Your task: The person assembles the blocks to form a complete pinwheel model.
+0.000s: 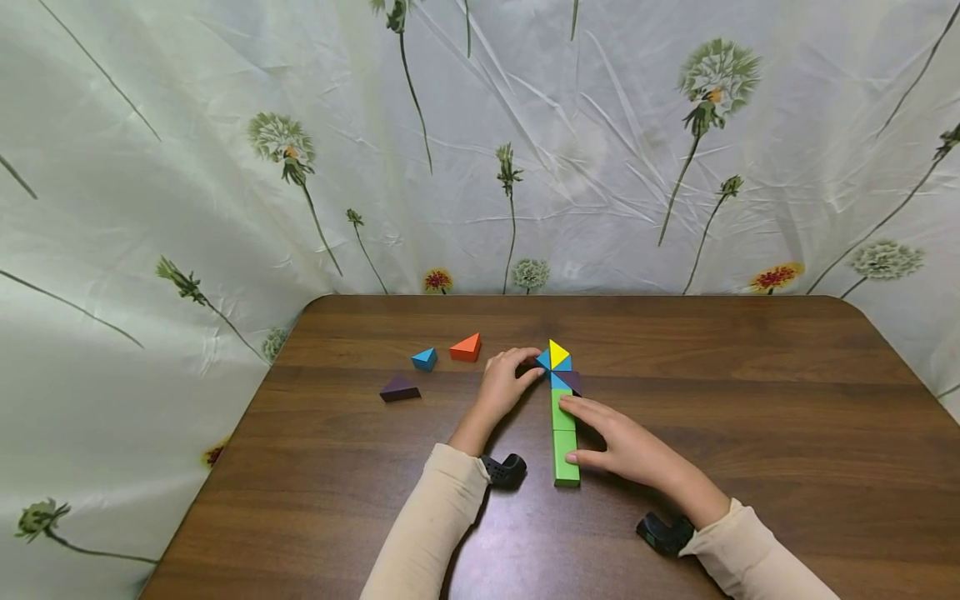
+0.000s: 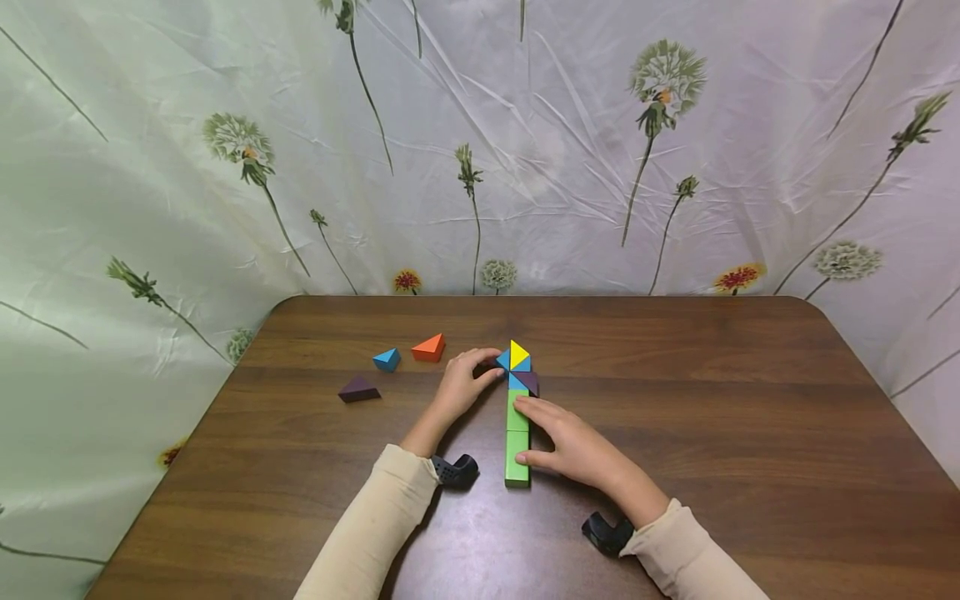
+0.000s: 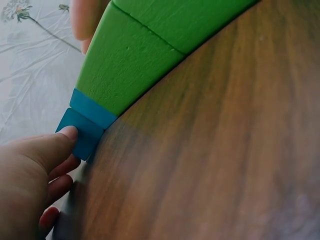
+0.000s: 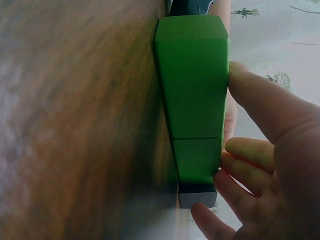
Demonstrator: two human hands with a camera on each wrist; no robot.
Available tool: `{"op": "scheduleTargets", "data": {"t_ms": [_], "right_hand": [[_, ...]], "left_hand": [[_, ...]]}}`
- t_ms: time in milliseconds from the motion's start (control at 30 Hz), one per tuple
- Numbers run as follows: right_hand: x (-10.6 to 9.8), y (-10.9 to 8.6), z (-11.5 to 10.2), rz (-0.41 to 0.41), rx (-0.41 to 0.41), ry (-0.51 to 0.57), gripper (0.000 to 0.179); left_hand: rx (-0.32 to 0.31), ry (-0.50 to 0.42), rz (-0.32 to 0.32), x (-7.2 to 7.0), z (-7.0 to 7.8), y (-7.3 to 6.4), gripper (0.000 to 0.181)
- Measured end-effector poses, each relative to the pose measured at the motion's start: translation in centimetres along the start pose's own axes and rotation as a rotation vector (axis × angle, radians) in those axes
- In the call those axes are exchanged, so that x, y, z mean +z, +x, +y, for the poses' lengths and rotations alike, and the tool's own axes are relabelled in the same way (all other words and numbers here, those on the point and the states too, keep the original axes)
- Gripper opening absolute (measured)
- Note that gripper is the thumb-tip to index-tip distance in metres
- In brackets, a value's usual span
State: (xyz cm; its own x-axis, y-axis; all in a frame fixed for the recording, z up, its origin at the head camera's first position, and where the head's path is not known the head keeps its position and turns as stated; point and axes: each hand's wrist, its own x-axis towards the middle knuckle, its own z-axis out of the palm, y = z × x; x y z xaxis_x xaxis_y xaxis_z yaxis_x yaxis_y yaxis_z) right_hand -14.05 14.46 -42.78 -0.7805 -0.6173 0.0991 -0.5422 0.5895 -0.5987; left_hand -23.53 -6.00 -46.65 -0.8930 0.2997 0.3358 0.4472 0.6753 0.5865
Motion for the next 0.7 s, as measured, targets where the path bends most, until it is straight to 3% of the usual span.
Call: {"op": "scheduleTargets", "data": {"t_ms": [700], "right_hand": [[0.04, 0.01, -0.06, 0.010, -0.009, 0.001, 0.075]], "left_hand": [[0.011, -0.017, -0.002, -0.27, 0.08, -0.20, 0.031]]}}
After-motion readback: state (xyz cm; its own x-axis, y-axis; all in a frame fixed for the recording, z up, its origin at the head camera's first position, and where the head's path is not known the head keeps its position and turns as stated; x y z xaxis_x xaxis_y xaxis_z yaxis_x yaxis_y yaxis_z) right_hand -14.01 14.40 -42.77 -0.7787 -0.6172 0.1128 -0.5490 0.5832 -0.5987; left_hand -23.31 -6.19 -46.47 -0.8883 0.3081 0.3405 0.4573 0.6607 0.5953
